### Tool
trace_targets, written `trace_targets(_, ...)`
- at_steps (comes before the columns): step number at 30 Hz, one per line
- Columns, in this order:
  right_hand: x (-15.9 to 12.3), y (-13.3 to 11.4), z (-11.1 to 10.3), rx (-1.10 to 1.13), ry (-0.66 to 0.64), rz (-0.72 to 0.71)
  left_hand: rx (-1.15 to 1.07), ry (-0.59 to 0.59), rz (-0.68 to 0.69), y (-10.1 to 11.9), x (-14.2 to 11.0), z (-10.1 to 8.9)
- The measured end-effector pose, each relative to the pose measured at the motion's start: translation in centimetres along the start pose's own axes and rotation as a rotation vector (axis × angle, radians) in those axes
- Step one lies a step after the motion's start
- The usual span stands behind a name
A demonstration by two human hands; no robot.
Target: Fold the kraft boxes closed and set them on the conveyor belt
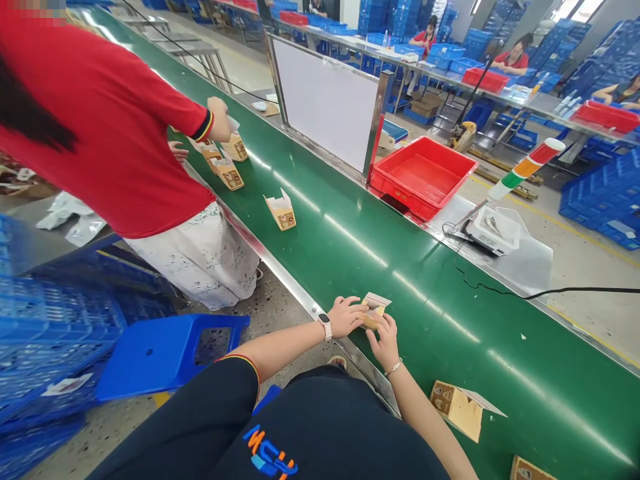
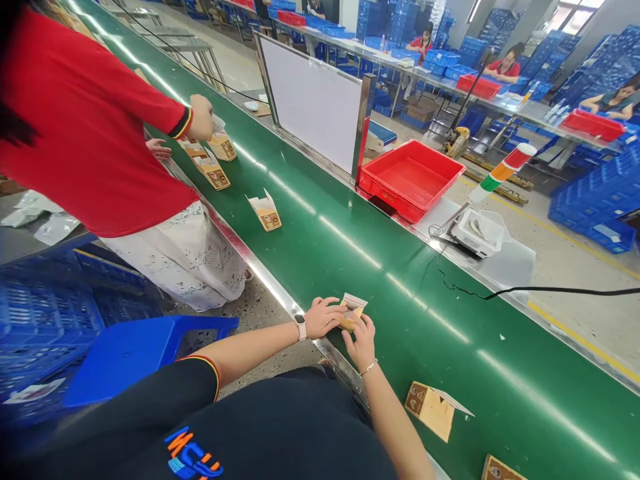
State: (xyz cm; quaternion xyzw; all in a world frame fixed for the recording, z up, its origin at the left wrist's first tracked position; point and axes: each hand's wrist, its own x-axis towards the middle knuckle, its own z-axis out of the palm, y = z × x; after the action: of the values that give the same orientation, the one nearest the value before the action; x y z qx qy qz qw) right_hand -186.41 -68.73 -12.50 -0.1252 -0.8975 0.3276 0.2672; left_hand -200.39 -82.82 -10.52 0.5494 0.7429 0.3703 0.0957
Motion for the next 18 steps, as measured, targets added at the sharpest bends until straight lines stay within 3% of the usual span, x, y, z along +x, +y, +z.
trace_targets(3, -0.1, -0.1, 0.5, 0.108, 0.152, 0.262, -0.19, 0.092, -0.179, 1.1, 1.0, 1.0)
trace_targets(6, -0.6, 0.1, 1.5, 0.092, 0.3, 0.456, -0.486, 0.23, -0.496, 1.7, 1.8, 2.2)
trace_targets(8, -0.9, 0.3, 2.2, 0.1, 0.347, 0.574, -0.627, 0.207, -0.641, 2.1, 2.4, 2.9)
trace_targets(11, -1.2, 0.1, 2.5, 0.128, 0.349, 0.684, -0.708, 0.081, -0.664, 2.6, 3.2, 3.2)
trace_targets(14, -2.7, -1.0, 1.6, 0.159, 0.339, 0.726, -0.728, 0.028, -0.642, 2.7, 2.5, 2.1)
trace_targets(16, -4.9, -2.3, 0.2, 0.216, 0.262, 0.729, -0.646, -0.009, -0.617, 2.1, 0.7, 0.6)
trace_targets(18, -8.3, -4.0, -1.5, 0.28, 0.145, 0.73, -0.538, -0.161, -0.579, 1.0, -1.1, -0.7)
